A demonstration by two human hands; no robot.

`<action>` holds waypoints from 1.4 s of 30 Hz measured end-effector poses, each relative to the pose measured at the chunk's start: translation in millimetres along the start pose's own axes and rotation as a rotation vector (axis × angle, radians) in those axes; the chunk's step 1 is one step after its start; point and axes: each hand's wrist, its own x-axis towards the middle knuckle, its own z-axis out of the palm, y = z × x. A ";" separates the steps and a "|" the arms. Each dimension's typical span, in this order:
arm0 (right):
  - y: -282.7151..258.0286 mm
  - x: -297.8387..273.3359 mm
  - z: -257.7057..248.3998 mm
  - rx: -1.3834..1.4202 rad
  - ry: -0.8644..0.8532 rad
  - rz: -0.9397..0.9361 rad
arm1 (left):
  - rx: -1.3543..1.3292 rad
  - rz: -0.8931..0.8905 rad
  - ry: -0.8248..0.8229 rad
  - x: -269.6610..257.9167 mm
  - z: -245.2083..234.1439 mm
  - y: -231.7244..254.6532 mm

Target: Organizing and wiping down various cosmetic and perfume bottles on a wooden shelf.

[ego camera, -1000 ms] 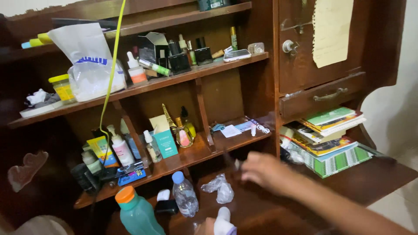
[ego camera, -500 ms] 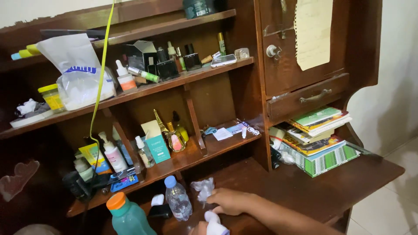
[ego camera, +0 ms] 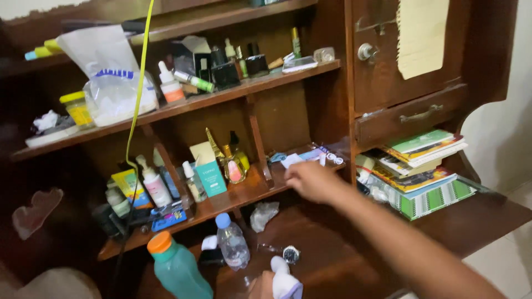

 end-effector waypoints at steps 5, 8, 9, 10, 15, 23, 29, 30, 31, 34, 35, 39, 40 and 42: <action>8.0 -30.1 21.9 -0.126 -0.341 0.038 | 0.087 0.032 0.079 48.6 -42.0 97.5; 15.8 -68.7 83.4 -0.093 -0.304 -0.250 | 0.024 0.065 0.126 59.1 -67.4 145.8; 22.8 -75.3 99.9 -0.063 -0.330 -0.191 | 0.070 0.001 0.143 56.6 -69.7 152.1; 27.9 -76.2 118.0 -0.029 -0.349 -0.142 | 0.129 -0.059 0.162 57.5 -76.1 156.1; 55.0 -95.5 151.5 0.119 -0.142 0.128 | 0.372 -0.161 0.065 63.9 -78.8 157.7; 41.3 -116.7 88.0 0.167 0.145 0.333 | 0.415 -0.005 0.165 60.7 -81.1 150.2; -17.2 -125.8 30.8 0.256 0.236 0.510 | 0.327 -0.051 0.090 52.7 -85.7 154.9; -22.1 -122.9 28.1 0.331 0.215 0.530 | 0.322 -0.059 0.090 52.6 -86.8 156.8; -27.0 -119.9 25.4 0.407 0.194 0.549 | 0.316 -0.067 0.090 52.6 -87.9 158.7; -20.3 -97.6 32.5 0.646 0.162 0.427 | 0.248 -0.163 0.024 46.8 -78.4 153.3; -23.6 -82.7 36.8 0.644 0.164 0.426 | 0.246 -0.160 0.025 45.8 -74.5 150.3; -30.0 -12.1 63.0 0.879 0.154 0.241 | 0.263 -0.129 0.046 44.2 -61.8 132.1; -30.3 7.5 72.7 0.929 0.116 0.138 | 0.251 -0.104 0.061 43.7 -59.6 125.6; -48.0 40.3 88.5 0.916 0.108 0.183 | 0.244 -0.103 0.041 45.8 -56.1 119.8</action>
